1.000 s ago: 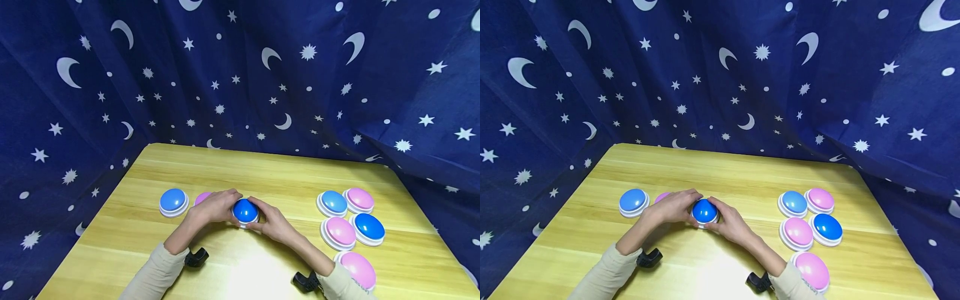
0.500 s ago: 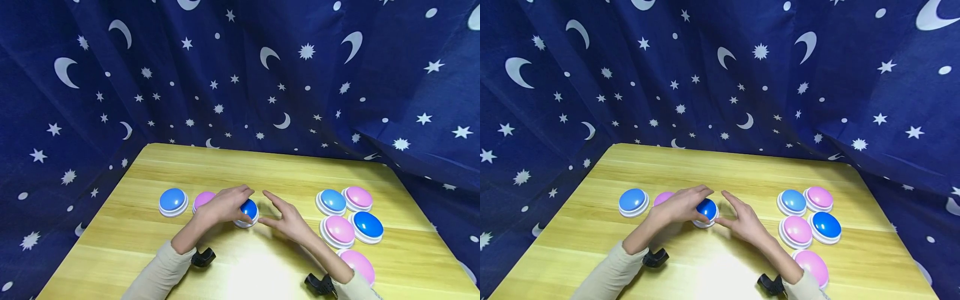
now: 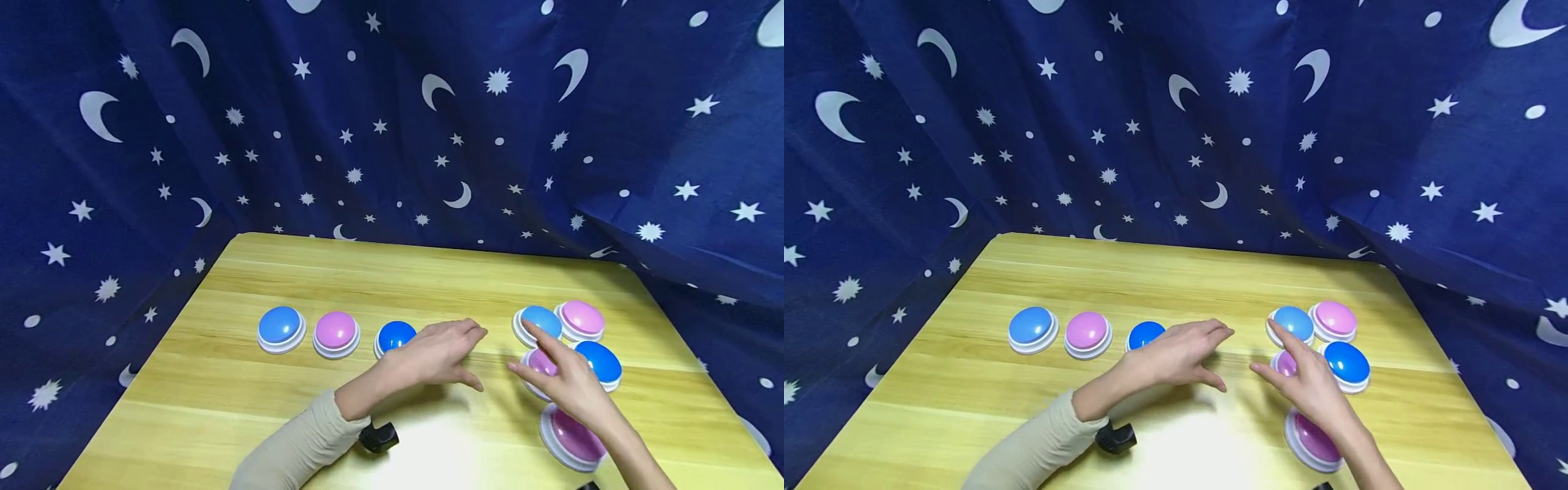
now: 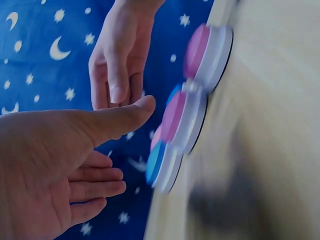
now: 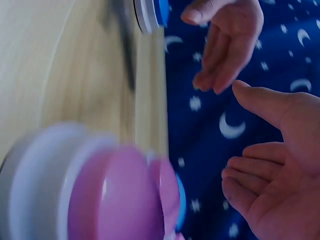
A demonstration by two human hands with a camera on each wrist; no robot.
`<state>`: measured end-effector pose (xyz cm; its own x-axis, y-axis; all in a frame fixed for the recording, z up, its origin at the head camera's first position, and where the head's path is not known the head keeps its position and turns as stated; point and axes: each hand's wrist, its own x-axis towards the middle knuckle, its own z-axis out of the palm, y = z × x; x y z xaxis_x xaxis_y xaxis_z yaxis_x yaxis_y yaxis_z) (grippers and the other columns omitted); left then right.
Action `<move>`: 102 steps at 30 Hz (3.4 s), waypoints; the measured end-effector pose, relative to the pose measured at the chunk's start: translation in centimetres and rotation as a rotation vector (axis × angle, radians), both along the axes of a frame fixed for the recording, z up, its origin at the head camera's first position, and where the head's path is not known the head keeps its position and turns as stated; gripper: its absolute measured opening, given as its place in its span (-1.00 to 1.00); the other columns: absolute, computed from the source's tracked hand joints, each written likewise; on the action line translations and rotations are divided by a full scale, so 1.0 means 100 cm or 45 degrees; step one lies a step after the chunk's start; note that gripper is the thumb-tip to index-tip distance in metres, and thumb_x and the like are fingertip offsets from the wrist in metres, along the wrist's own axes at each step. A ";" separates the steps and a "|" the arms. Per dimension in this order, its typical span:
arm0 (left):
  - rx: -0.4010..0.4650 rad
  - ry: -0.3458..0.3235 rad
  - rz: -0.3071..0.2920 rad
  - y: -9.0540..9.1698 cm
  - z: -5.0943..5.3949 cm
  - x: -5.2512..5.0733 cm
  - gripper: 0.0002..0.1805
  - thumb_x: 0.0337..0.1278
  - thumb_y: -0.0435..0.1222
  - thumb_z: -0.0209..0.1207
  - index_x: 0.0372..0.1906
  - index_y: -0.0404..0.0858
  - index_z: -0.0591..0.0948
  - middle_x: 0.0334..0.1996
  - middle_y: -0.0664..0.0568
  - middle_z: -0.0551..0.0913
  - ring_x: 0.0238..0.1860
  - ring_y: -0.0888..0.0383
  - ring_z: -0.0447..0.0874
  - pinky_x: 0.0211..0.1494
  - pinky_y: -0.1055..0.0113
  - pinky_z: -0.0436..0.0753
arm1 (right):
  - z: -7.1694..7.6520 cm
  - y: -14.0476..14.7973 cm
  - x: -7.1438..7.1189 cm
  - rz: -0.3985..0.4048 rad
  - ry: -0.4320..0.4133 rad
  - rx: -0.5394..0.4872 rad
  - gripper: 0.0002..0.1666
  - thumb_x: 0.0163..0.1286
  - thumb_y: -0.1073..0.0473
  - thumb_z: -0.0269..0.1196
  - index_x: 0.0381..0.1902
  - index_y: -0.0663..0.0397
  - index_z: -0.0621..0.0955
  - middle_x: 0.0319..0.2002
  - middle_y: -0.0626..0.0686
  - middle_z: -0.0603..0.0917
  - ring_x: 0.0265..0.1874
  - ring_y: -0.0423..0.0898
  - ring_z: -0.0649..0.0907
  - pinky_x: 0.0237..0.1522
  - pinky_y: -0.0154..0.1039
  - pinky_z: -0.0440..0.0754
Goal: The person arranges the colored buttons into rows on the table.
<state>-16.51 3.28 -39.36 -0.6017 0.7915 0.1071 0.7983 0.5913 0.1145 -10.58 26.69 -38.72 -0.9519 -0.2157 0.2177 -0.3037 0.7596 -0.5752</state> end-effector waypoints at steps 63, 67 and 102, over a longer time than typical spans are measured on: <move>-0.127 0.016 -0.136 0.116 -0.042 0.053 -0.45 -0.08 0.32 0.29 -0.10 0.06 0.61 -0.25 0.32 0.48 -0.32 0.46 0.37 -0.28 0.62 0.45 | -0.053 0.103 0.067 -0.154 -0.644 0.211 0.10 0.11 -0.22 0.47 0.43 0.26 0.33 0.29 0.30 0.47 0.02 -0.55 0.44 -0.12 -0.50 0.52; -0.113 0.014 -0.136 0.116 -0.042 0.053 -0.46 -0.09 0.32 0.29 -0.11 0.06 0.61 -0.26 0.32 0.47 -0.34 0.46 0.34 -0.30 0.63 0.44 | -0.053 0.102 0.067 -0.151 -0.605 0.245 0.08 0.09 -0.22 0.47 0.42 0.24 0.36 0.27 0.28 0.50 0.02 -0.53 0.46 -0.13 -0.48 0.53; 0.075 -0.202 0.111 0.008 -0.004 0.000 -0.43 -0.13 0.06 0.50 -0.01 -0.14 0.67 -0.23 0.18 0.58 -0.30 0.38 0.50 -0.31 0.52 0.53 | -0.025 -0.012 -0.001 0.128 -0.025 -0.087 -0.12 0.03 0.03 0.57 0.28 0.24 0.52 0.15 0.23 0.62 0.11 0.08 0.60 0.05 -0.40 0.56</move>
<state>-16.48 4.05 -39.77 -0.6808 0.7308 0.0498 0.7134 0.6460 0.2716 -10.63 25.50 -41.18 -0.9304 -0.2955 0.2168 -0.3645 0.6845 -0.6314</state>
